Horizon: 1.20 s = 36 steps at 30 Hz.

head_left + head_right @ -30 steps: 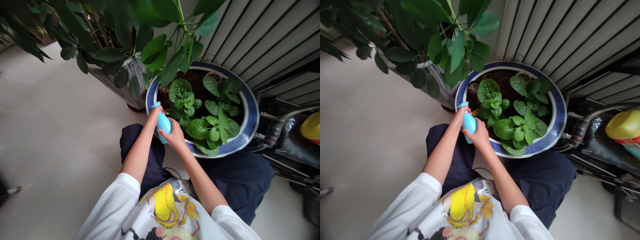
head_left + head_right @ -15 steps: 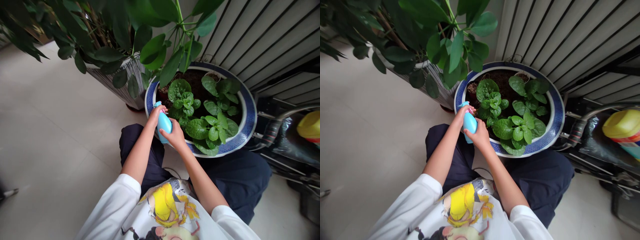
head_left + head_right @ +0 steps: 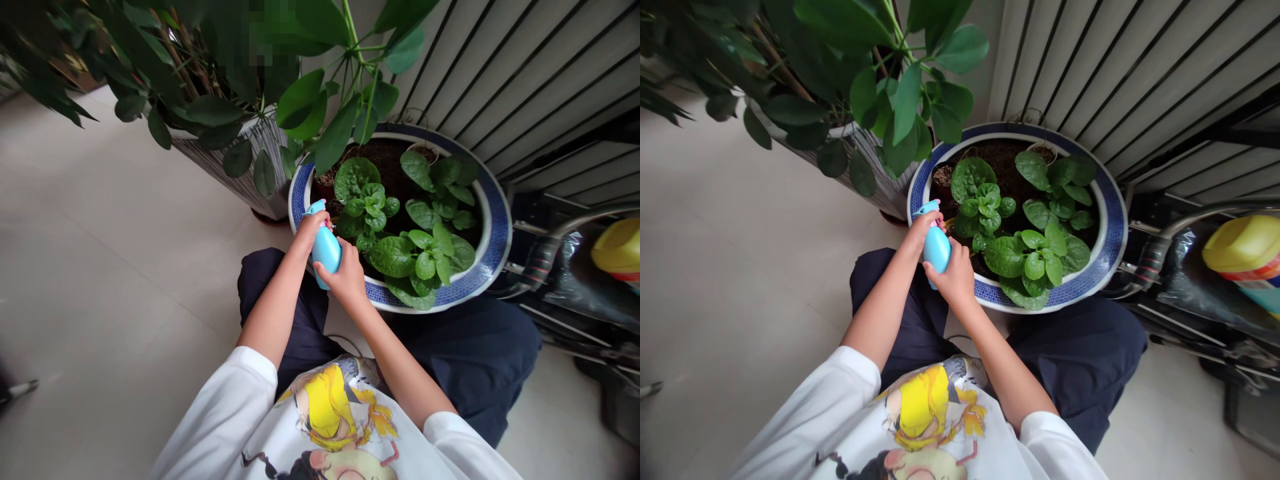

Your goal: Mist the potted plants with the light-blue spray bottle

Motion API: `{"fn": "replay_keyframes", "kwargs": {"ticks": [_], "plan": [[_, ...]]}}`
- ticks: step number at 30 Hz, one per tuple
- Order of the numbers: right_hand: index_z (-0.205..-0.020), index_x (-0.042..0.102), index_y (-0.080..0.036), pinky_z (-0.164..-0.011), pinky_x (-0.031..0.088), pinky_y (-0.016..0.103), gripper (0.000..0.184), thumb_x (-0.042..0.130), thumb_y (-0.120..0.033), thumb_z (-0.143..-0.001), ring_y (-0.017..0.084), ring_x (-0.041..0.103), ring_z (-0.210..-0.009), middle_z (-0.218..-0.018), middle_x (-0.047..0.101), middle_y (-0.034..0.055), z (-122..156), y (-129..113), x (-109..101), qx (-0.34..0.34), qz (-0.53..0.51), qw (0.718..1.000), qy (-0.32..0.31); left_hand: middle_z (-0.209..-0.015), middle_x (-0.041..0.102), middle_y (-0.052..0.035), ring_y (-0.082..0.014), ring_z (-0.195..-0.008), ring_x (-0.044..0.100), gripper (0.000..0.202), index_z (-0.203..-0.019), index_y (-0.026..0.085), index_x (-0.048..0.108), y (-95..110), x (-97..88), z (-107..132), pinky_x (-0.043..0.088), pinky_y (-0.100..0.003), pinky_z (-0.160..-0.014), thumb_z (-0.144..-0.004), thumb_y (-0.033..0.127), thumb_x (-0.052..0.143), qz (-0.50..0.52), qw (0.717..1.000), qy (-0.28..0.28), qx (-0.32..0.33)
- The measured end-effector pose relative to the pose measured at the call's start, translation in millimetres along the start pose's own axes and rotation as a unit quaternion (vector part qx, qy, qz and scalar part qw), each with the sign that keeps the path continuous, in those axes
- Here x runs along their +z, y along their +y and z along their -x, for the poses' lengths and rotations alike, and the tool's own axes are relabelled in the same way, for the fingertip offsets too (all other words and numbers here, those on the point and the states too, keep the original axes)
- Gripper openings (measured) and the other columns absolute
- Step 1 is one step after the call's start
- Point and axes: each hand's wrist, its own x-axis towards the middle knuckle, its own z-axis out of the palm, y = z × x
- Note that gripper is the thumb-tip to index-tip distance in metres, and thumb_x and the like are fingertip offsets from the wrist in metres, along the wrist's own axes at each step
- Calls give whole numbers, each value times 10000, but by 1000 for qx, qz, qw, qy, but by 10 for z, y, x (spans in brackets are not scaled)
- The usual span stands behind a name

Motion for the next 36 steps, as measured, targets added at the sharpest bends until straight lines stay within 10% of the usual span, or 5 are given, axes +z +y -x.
{"fn": "replay_keyframes", "kwargs": {"ticks": [5,36], "plan": [[-1339,410,-161,-905,487,479,724,668,-453,-729,356,538,-1155,-1253,519,187,95,-43,39,28,2,999,44,-673,666,-40,-139,-670,659,178,-786,136,609,-18,74,13,493,-243,-700,-720,297,647,4,995,-95,31],[-1336,445,-154,-909,494,460,716,667,-462,-729,331,559,-1131,-1236,553,165,43,53,42,17,-3,998,55,-586,610,-17,-119,-559,608,133,-711,142,597,-25,100,-17,486,-236,-621,-693,264,646,-9,999,-46,22]]}}
